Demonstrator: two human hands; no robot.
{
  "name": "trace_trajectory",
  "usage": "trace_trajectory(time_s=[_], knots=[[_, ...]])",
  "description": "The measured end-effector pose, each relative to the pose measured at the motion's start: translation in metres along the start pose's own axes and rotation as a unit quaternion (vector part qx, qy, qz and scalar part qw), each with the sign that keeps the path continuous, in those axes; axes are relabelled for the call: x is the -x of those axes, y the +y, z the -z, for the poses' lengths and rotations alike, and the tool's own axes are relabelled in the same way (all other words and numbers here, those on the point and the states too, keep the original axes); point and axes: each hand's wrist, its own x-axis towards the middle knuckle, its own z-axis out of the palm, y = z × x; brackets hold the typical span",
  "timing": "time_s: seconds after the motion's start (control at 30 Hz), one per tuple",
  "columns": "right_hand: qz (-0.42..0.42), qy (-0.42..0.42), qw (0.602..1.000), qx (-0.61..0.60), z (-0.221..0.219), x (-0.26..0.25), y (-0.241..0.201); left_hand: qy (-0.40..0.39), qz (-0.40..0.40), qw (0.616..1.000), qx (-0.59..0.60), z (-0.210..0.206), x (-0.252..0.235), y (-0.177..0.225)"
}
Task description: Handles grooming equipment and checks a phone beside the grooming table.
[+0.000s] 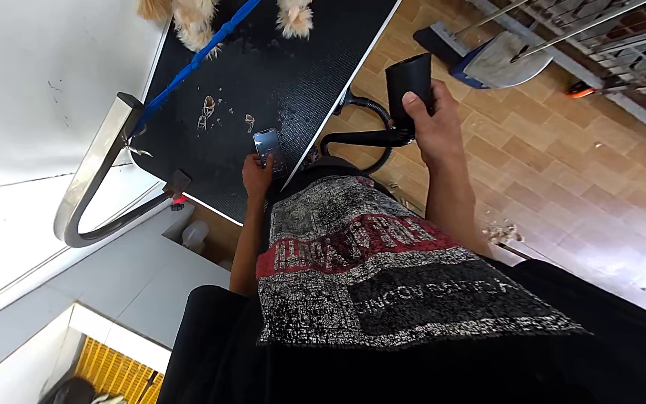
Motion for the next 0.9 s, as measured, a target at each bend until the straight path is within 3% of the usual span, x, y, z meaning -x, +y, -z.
trace_trajectory(time_s=[0.27,0.37,0.47,0.57,0.67,0.73,0.9], knots=[[-0.006,-0.034,0.998,0.061,0.003,-0.015,0.001,0.083,-0.058,0.991,-0.083,-0.013,0.006,-0.002],[-0.006,-0.067,0.997,0.044,0.007,-0.030,-0.001,0.090,-0.038,0.991,-0.086,-0.014,0.010,0.003],[0.009,-0.037,0.999,-0.010,0.016,-0.048,0.003,0.105,-0.022,0.990,-0.095,-0.017,0.010,0.010],[0.019,-0.050,0.999,-0.004,0.034,-0.056,0.017,0.126,-0.050,0.983,-0.124,-0.008,0.014,0.023],[0.013,-0.035,0.999,-0.011,0.042,-0.054,0.028,0.114,-0.188,0.973,-0.075,0.015,0.002,0.069],[0.015,-0.067,0.997,0.015,0.049,-0.053,0.031,0.083,-0.280,0.956,-0.033,0.029,-0.015,0.111],[0.029,-0.075,0.996,0.024,0.043,-0.045,0.031,0.044,-0.347,0.937,-0.021,0.054,-0.085,0.200]])
